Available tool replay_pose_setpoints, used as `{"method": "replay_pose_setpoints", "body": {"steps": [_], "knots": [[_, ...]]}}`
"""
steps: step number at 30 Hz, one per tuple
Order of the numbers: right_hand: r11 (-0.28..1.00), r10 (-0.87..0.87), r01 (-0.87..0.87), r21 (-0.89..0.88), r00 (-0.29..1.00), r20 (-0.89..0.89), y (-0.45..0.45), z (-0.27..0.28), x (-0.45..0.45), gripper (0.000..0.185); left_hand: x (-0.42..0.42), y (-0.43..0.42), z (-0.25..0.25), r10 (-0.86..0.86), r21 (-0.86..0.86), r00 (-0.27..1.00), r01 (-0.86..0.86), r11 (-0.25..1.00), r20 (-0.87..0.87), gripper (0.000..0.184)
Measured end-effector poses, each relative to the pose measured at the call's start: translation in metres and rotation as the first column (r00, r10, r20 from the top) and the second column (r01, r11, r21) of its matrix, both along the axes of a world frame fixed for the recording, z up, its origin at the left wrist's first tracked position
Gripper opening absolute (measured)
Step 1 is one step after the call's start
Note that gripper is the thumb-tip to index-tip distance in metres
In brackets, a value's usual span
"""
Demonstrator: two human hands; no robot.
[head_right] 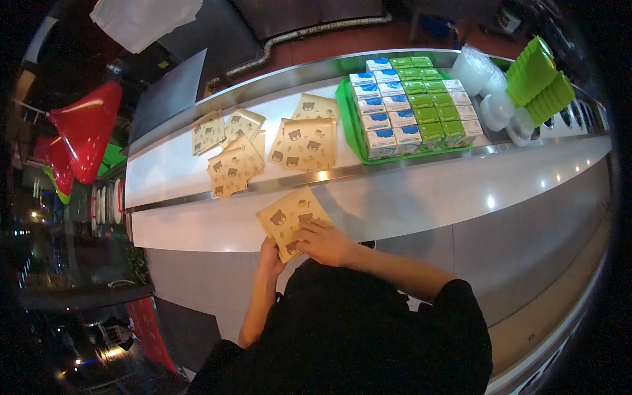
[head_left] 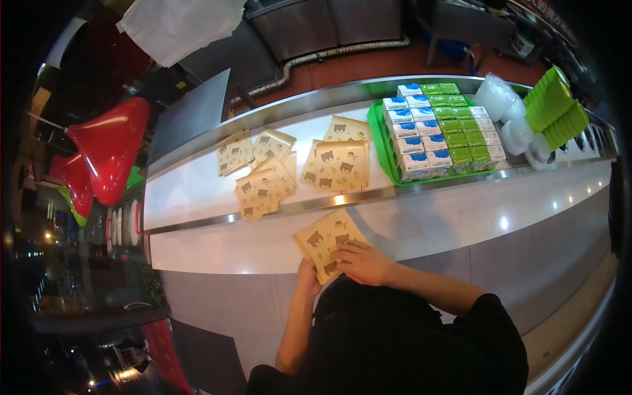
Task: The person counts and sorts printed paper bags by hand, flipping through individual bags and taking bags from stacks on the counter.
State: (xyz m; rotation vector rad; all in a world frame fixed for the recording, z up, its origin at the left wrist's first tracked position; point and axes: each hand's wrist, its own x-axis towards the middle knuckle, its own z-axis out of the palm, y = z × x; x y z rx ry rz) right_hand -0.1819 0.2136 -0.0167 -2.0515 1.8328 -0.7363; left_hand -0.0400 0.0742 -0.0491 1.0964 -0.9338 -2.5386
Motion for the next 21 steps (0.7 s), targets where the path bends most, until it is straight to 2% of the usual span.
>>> {"method": "replay_pose_setpoints", "body": {"steps": [1,3,7,9,14,16,17,18,19,20,21], "knots": [[1.0,-0.024,0.024,0.005,0.999,0.037,0.002,0.001,0.001,0.029,-0.003,0.002,0.005,-0.004,0.002,1.0,0.004,1.0,0.001,0.038],[0.998,-0.041,0.044,-0.041,0.997,0.072,0.004,-0.004,0.005,0.027,-0.01,0.006,0.018,0.085,0.152,0.996,-0.078,0.985,-0.036,0.04],[0.991,-0.056,0.072,-0.115,0.989,0.135,0.005,-0.016,0.007,0.023,-0.013,0.012,0.027,0.101,0.162,0.993,-0.091,0.983,-0.058,0.039],[0.991,-0.052,0.069,-0.113,0.988,0.143,0.005,-0.017,0.006,0.022,-0.009,0.011,0.015,0.013,-0.106,0.997,-0.005,0.994,0.08,0.037],[0.984,-0.017,0.056,-0.168,0.975,0.223,0.007,-0.013,-0.002,0.02,-0.008,0.01,0.008,-0.011,-0.138,0.992,0.028,0.99,0.123,0.033],[0.936,-0.183,0.28,-0.215,0.905,0.385,0.012,-0.009,-0.01,0.019,-0.007,0.011,0.008,-0.003,-0.144,0.994,0.019,0.989,0.113,0.032],[0.937,-0.179,0.277,-0.215,0.905,0.386,0.011,-0.01,-0.013,0.019,-0.007,0.012,0.008,-0.001,-0.156,0.991,0.021,0.987,0.131,0.031],[0.847,-0.396,0.502,-0.174,0.815,0.423,0.01,-0.011,-0.017,0.018,-0.006,0.013,0.008,0.002,-0.168,0.989,0.023,0.986,0.148,0.031],[0.705,-0.588,0.698,-0.125,0.674,0.448,0.009,-0.013,-0.022,0.018,-0.004,0.014,0.008,0.005,-0.167,0.989,0.02,0.986,0.149,0.031],[0.706,-0.587,0.697,-0.123,0.674,0.448,0.007,-0.023,-0.028,0.018,-0.003,0.014,0.006,-0.005,-0.192,0.987,0.036,0.981,0.159,0.031],[0.729,-0.565,0.668,0.15,0.462,0.684,0.004,-0.031,-0.036,0.022,-0.002,0.015,0.006,-0.017,-0.216,0.985,0.054,0.975,0.169,0.032]]}}
